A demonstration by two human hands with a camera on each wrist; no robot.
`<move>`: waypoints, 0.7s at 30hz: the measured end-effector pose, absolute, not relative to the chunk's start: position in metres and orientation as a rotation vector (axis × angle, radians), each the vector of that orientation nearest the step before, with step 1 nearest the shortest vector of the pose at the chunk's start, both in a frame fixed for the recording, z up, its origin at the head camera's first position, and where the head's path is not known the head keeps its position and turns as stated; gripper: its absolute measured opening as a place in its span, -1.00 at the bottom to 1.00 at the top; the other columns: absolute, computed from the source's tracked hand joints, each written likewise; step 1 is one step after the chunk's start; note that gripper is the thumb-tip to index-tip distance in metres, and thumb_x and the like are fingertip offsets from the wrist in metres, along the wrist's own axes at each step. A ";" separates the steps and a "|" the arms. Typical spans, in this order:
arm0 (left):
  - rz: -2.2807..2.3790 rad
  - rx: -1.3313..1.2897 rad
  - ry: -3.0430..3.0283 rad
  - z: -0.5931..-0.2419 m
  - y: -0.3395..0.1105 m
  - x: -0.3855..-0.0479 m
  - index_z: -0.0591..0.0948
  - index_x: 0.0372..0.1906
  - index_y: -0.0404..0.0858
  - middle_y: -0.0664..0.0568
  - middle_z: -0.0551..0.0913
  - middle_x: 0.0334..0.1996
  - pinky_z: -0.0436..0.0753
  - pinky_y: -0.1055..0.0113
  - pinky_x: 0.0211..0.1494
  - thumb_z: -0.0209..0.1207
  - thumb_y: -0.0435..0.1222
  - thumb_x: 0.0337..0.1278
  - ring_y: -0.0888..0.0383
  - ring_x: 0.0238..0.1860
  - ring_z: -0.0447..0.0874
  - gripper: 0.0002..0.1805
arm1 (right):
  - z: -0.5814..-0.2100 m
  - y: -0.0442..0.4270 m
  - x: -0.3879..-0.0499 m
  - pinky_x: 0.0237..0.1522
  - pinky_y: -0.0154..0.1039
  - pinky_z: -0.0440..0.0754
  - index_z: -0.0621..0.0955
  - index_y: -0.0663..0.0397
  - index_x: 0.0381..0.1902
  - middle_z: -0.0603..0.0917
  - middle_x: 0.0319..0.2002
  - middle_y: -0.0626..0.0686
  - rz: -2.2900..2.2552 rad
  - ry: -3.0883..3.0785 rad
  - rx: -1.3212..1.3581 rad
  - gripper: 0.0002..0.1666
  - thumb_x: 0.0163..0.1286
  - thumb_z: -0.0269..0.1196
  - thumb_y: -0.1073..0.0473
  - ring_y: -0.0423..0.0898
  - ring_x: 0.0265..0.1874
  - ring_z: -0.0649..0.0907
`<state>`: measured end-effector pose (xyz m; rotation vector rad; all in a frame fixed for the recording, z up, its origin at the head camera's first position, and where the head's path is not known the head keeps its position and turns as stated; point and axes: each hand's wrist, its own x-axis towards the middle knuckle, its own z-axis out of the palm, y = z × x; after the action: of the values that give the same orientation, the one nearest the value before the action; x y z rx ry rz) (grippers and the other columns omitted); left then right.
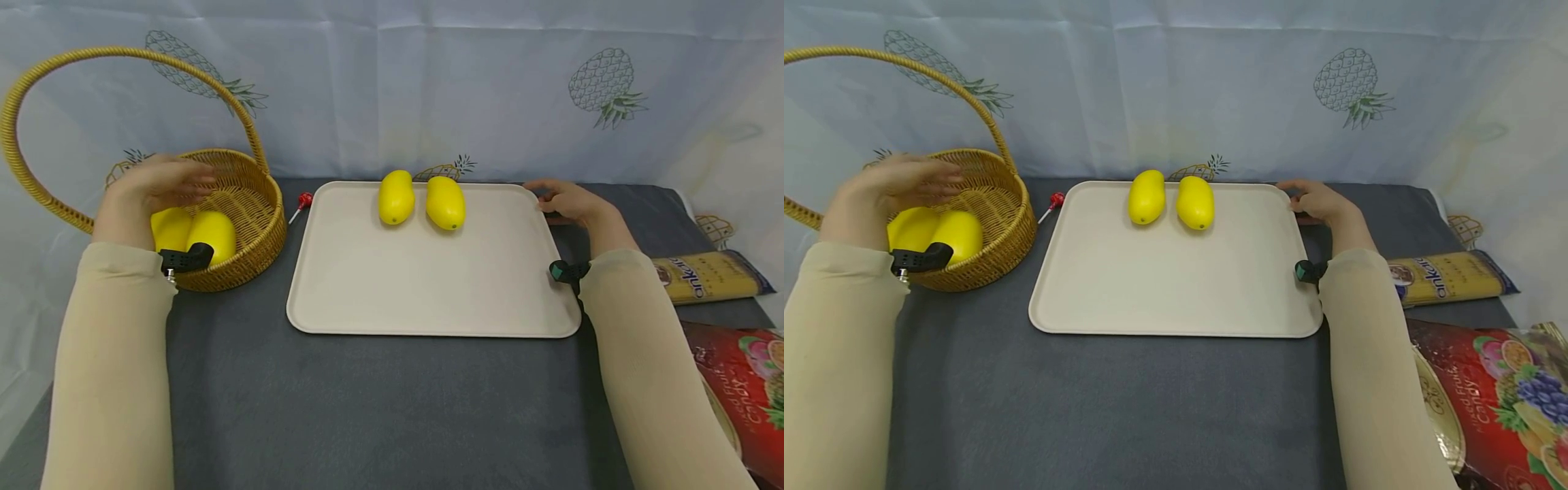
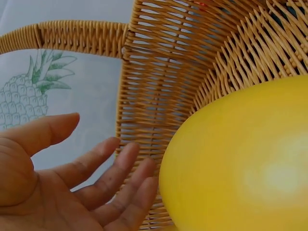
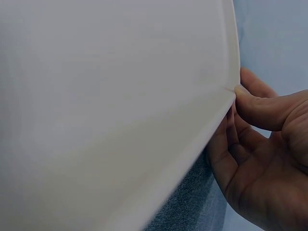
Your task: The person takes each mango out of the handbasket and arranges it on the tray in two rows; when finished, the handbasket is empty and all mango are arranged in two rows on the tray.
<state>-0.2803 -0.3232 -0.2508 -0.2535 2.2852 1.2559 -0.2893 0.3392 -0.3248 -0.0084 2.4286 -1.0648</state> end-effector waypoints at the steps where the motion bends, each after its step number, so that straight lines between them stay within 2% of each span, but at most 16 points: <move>1: 1.237 -0.245 2.285 -0.251 -0.324 -0.280 -0.13 0.60 -0.14 0.41 0.49 0.03 0.64 0.59 -0.07 -0.09 0.17 0.38 0.58 -0.28 0.58 -0.10 | -0.325 0.339 -0.289 0.38 0.19 0.41 0.01 -0.10 0.60 0.32 0.09 0.12 -1.063 2.431 -0.009 -0.30 0.60 -0.06 0.16 -0.07 0.04 0.44; 4: 1.145 -0.210 2.297 -0.254 -0.326 -0.280 -0.11 0.60 -0.17 0.30 0.45 0.19 0.64 0.52 0.04 -0.07 0.18 0.38 0.56 -0.22 0.57 -0.09 | -0.324 0.339 -0.289 0.38 0.19 0.41 0.02 -0.10 0.60 0.33 0.07 0.10 -1.061 2.432 -0.008 -0.30 0.60 -0.06 0.15 -0.10 0.01 0.45; 6: 1.060 -0.172 2.305 -0.255 -0.326 -0.278 -0.08 0.59 -0.24 0.14 0.45 0.25 0.62 0.34 0.24 -0.05 0.17 0.38 0.50 -0.13 0.56 -0.08 | -0.324 0.338 -0.289 0.38 0.19 0.41 0.02 -0.10 0.60 0.33 0.07 0.11 -1.057 2.436 -0.009 -0.30 0.60 -0.06 0.14 -0.12 0.00 0.45; 7: 1.006 -0.151 2.315 -0.255 -0.325 -0.277 -0.06 0.58 -0.27 -0.01 0.35 0.39 0.59 0.27 0.31 -0.04 0.17 0.38 0.44 -0.06 0.57 -0.07 | -0.324 0.339 -0.289 0.38 0.20 0.41 0.02 -0.10 0.60 0.33 0.07 0.11 -1.057 2.437 -0.009 -0.30 0.60 -0.06 0.15 -0.12 -0.01 0.45; 9: 0.915 -0.104 2.325 -0.256 -0.323 -0.276 -0.06 0.57 -0.33 -0.24 0.04 0.56 0.46 0.08 0.45 -0.03 0.18 0.38 0.15 0.16 0.58 -0.05 | -0.325 0.339 -0.289 0.38 0.20 0.41 0.01 -0.10 0.60 0.33 0.07 0.12 -1.058 2.440 -0.007 -0.30 0.60 -0.06 0.15 -0.12 -0.01 0.45; 11: 0.865 -0.064 2.321 -0.256 -0.321 -0.274 -0.07 0.57 -0.35 -0.33 -0.17 0.59 0.30 -0.07 0.53 -0.01 0.18 0.38 -0.13 0.38 0.40 -0.03 | -0.325 0.339 -0.289 0.38 0.20 0.41 0.02 -0.11 0.59 0.32 0.08 0.13 -1.060 2.442 -0.006 -0.31 0.60 -0.06 0.15 -0.10 0.01 0.44; 14: 0.808 -0.003 2.320 -0.256 -0.318 -0.273 -0.09 0.58 -0.34 -0.37 -0.12 0.57 0.25 -0.14 0.54 0.03 0.16 0.37 -0.35 0.52 0.06 -0.02 | -0.325 0.339 -0.288 0.39 0.20 0.40 0.02 -0.10 0.60 0.31 0.09 0.14 -1.060 2.443 -0.004 -0.31 0.60 -0.07 0.16 -0.06 0.04 0.43; 18: 0.727 0.099 2.319 -0.257 -0.315 -0.271 -0.04 0.57 -0.34 -0.41 0.01 0.53 0.23 -0.22 0.52 0.06 0.08 0.39 -0.39 0.50 0.06 -0.07 | -0.325 0.338 -0.288 0.39 0.21 0.40 0.01 -0.10 0.60 0.31 0.12 0.17 -1.060 2.441 -0.005 -0.31 0.61 -0.07 0.16 0.01 0.10 0.42; 21: 0.680 0.181 2.298 -0.258 -0.313 -0.270 -0.01 0.56 -0.36 -0.40 0.04 0.52 0.21 -0.28 0.51 0.10 0.01 0.39 -0.41 0.50 0.05 -0.10 | -0.325 0.337 -0.288 0.38 0.22 0.39 0.01 -0.09 0.60 0.29 0.13 0.19 -1.061 2.442 -0.008 -0.31 0.61 -0.08 0.16 0.07 0.14 0.39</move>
<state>-0.2705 -0.3129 -0.2582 0.1813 2.2978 0.6801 -0.2878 0.3374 -0.3249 -0.0081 2.4419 -1.0606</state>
